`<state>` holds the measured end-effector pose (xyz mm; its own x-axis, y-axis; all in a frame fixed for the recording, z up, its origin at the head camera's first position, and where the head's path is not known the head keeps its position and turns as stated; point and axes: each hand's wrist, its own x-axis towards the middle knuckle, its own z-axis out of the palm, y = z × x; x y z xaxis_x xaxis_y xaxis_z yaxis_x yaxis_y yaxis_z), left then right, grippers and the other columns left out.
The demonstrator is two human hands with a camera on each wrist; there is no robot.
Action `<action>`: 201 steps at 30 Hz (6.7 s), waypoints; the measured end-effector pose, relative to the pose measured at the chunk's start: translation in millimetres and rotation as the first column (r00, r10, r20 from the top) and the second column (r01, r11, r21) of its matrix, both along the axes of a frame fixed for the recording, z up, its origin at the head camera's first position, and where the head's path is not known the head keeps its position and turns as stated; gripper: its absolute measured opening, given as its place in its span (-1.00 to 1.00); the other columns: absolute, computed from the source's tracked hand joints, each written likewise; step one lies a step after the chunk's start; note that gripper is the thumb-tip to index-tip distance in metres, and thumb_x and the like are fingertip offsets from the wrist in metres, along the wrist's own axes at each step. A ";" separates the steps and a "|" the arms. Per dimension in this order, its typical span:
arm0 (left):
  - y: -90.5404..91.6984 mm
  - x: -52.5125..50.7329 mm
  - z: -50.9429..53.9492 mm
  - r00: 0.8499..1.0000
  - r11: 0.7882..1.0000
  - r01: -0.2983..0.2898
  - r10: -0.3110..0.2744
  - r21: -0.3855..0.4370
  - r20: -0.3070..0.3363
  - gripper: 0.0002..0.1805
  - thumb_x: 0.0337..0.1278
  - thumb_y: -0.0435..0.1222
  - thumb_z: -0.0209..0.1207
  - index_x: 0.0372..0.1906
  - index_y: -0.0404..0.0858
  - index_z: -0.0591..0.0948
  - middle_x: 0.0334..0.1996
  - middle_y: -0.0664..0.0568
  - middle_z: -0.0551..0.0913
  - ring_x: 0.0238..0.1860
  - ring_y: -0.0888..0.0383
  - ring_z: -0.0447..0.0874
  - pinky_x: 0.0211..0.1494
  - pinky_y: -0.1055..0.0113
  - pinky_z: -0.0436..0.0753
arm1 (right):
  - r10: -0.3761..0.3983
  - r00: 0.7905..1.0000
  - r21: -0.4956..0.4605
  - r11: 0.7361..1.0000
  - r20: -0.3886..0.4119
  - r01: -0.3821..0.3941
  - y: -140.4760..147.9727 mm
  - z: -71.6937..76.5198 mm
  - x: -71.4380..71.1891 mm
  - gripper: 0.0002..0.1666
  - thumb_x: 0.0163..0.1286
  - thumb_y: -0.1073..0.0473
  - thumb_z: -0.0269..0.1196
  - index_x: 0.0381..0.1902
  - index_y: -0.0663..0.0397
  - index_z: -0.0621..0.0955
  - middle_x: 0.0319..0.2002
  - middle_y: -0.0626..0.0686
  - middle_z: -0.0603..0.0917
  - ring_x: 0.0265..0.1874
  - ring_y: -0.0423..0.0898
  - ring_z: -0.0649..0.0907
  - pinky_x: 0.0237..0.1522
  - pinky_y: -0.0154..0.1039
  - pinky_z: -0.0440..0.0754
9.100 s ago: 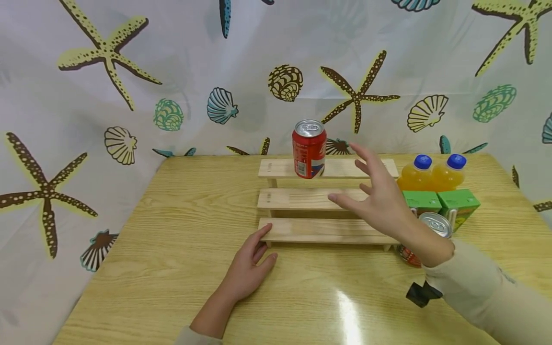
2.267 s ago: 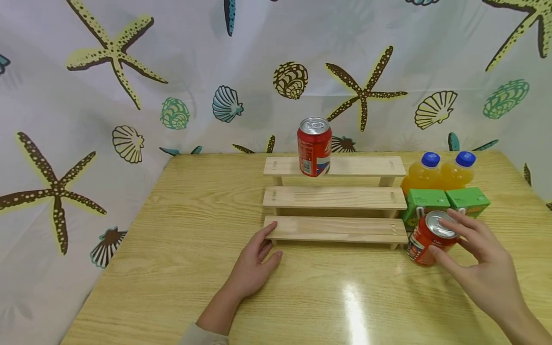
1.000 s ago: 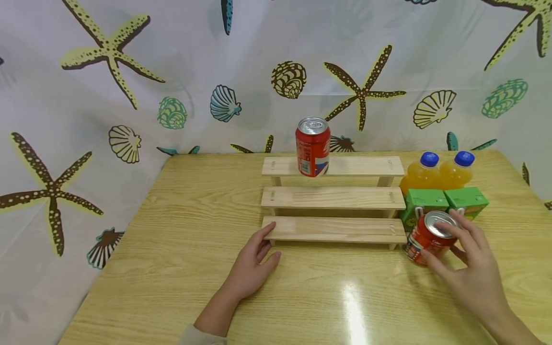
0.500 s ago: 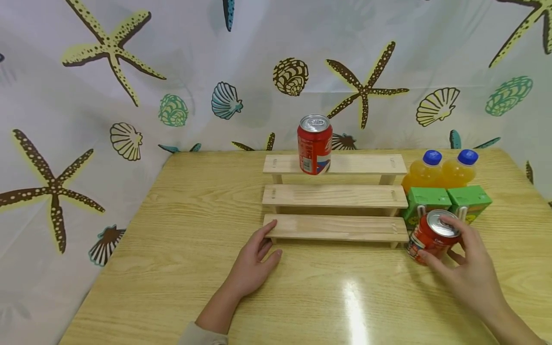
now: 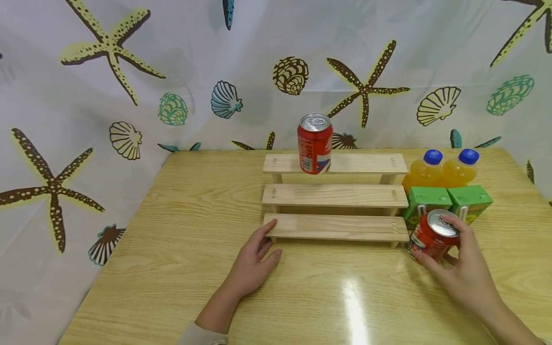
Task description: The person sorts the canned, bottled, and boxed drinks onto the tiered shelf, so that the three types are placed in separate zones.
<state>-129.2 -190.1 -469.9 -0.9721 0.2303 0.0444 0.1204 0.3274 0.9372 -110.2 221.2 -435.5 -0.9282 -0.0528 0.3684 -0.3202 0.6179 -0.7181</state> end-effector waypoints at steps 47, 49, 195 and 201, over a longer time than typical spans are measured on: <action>-0.2 1.1 1.7 1.000 1.000 0.006 -0.007 -0.022 -0.012 -0.28 0.39 -0.36 0.16 0.55 -0.08 0.18 0.53 -0.07 0.14 0.50 -0.06 0.24 0.52 0.33 0.36 | -0.037 0.997 0.012 0.999 0.069 0.036 9.6 1.7 5.4 0.14 0.10 0.45 0.48 0.52 0.06 0.10 0.20 0.39 0.42 -0.02 -0.70 0.31 -0.30 -0.73 0.60; -0.3 0.6 0.3 1.000 1.000 0.003 -0.003 -0.020 -0.019 -0.28 0.39 -0.37 0.17 0.55 -0.08 0.18 0.53 -0.08 0.15 0.49 -0.06 0.25 0.52 0.31 0.37 | -0.046 0.997 0.027 0.999 0.066 0.044 10.0 3.3 5.7 0.14 0.10 0.43 0.49 0.51 0.06 0.11 0.20 0.39 0.42 -0.03 -0.70 0.30 -0.31 -0.73 0.60; -0.2 0.6 1.2 1.000 1.000 -0.019 0.018 -0.009 -0.009 -0.29 0.39 -0.34 0.18 0.55 -0.05 0.20 0.54 -0.04 0.16 0.52 -0.04 0.21 0.53 0.29 0.36 | 0.025 0.974 0.037 0.999 -0.227 -0.017 -61.9 110.8 -92.8 -0.05 0.16 0.22 0.52 0.45 0.00 0.31 0.25 0.20 0.51 0.09 0.17 0.58 -0.07 -0.69 0.37; -0.7 1.2 1.9 1.000 1.000 -0.012 0.012 -0.005 -0.002 -0.29 0.40 -0.33 0.17 0.55 -0.06 0.19 0.54 -0.05 0.15 0.53 -0.05 0.20 0.53 0.31 0.35 | 0.012 0.976 0.040 0.999 -0.219 -0.004 -63.8 113.4 -97.7 -0.05 0.15 0.19 0.53 0.44 -0.02 0.33 0.24 0.19 0.52 0.07 0.16 0.57 -0.10 -0.56 0.42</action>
